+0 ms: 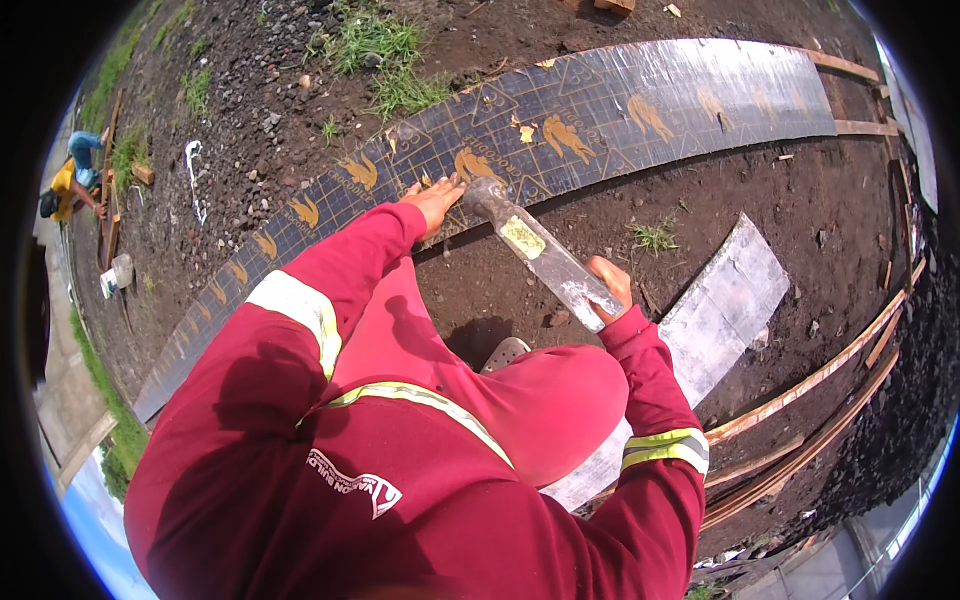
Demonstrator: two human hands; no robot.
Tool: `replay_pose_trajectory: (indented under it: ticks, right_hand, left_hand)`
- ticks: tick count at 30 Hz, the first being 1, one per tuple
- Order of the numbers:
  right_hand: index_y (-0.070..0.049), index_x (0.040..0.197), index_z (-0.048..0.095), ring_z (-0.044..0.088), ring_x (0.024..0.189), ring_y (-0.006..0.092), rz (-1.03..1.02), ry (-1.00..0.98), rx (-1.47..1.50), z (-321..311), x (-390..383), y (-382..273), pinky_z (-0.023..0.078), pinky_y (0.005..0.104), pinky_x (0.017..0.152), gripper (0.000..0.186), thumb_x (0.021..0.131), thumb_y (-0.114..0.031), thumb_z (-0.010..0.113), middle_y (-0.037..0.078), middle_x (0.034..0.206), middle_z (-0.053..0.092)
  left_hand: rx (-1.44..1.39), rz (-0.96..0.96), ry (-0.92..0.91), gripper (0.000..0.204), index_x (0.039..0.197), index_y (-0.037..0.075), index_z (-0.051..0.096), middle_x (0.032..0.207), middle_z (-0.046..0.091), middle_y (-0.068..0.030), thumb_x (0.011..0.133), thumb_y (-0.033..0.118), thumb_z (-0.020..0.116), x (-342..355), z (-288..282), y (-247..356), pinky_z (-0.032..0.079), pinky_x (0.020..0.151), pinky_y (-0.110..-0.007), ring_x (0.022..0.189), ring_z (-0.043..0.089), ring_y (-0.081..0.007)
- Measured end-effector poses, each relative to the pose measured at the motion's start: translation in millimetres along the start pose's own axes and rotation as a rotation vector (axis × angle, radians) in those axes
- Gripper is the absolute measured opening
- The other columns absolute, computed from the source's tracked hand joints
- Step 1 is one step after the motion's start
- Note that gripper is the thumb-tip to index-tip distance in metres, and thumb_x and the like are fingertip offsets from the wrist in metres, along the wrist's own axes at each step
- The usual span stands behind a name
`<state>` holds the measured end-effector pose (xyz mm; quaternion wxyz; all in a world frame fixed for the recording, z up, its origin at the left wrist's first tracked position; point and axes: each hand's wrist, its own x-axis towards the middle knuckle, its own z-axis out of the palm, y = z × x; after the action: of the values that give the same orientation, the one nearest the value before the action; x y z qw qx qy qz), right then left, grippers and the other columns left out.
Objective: The person places a long solar panel onto a curved wooden frame on the ground, then repeatedly hammers nails into the panel to secure it. They retrieve additional nails from a bucket and continue fastening the panel along its length.
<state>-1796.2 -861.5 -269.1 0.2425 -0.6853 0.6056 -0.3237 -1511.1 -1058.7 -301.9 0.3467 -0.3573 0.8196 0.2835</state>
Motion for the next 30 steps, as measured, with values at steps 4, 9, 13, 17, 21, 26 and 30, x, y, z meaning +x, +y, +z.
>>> replay_pose_trajectory:
  ticks: [4,9,13,17,21,26,30]
  right_hand:
    - [-0.005,0.081,0.053,0.059,0.070,0.0368,0.525,-0.364,-0.350,13,4,8,0.048,0.0399,0.062,0.018,0.069,-0.015,0.062,0.018,0.073,0.060]
    - [-0.005,0.089,0.056,0.060,0.073,0.0339,0.361,-0.200,-0.137,0,9,-5,0.048,0.0394,0.064,0.025,0.065,-0.009,0.061,0.016,0.078,0.061]
    - [-0.006,0.078,0.054,0.060,0.070,0.0329,-0.018,-0.068,-0.097,0,3,-8,0.049,0.0370,0.061,0.016,0.064,-0.006,0.061,0.014,0.075,0.060]
    - [-0.008,0.088,0.051,0.060,0.078,0.0344,0.621,-0.557,-0.441,1,-3,3,0.048,0.0447,0.067,0.026,0.068,-0.019,0.064,0.015,0.077,0.061]
    - [-0.011,0.098,0.055,0.060,0.083,0.0352,0.762,-0.508,-0.392,-24,-24,-9,0.047,0.0433,0.072,0.031,0.070,-0.022,0.063,0.017,0.085,0.062]
    - [-0.006,0.096,0.057,0.060,0.082,0.0358,1.073,-0.246,-0.435,-92,-75,-31,0.047,0.0431,0.073,0.031,0.071,-0.024,0.063,0.020,0.083,0.062]
    - [-0.001,0.086,0.054,0.060,0.080,0.0373,1.174,-0.148,-0.388,-146,-97,-25,0.047,0.0426,0.072,0.026,0.068,-0.019,0.060,0.022,0.080,0.061]
  left_hand:
    - [0.001,-0.007,0.001,0.081,0.140,0.018,0.013,0.147,0.005,-0.0032,0.071,0.001,0.053,-2,-3,2,0.016,0.106,-0.049,0.135,0.010,-0.0191]
    - [-0.039,0.002,0.005,0.083,0.140,0.017,0.012,0.148,0.003,-0.0025,0.070,0.002,0.054,0,-2,1,0.015,0.106,-0.049,0.135,0.010,-0.0180]
    - [0.006,0.019,-0.007,0.084,0.140,0.017,0.012,0.148,0.003,-0.0030,0.069,0.001,0.054,-2,-1,-1,0.016,0.105,-0.050,0.135,0.010,-0.0180]
    - [0.051,0.008,-0.054,0.084,0.140,0.018,0.012,0.148,0.003,-0.0027,0.069,0.000,0.053,-4,-9,3,0.016,0.105,-0.051,0.135,0.010,-0.0187]
    - [0.004,-0.050,-0.126,0.075,0.140,0.017,0.016,0.147,0.009,-0.0049,0.075,0.003,0.051,-13,-27,9,0.017,0.105,-0.050,0.134,0.014,-0.0211]
    - [-0.192,0.068,0.267,0.053,0.128,0.009,0.040,0.127,0.044,-0.0149,0.079,0.017,0.057,-85,-46,-15,0.032,0.099,-0.038,0.118,0.042,-0.0275]
    - [-0.357,0.049,0.395,0.039,0.115,0.003,0.052,0.104,0.060,-0.0161,0.078,0.014,0.059,-172,-50,-49,0.046,0.083,-0.034,0.094,0.059,-0.0267]
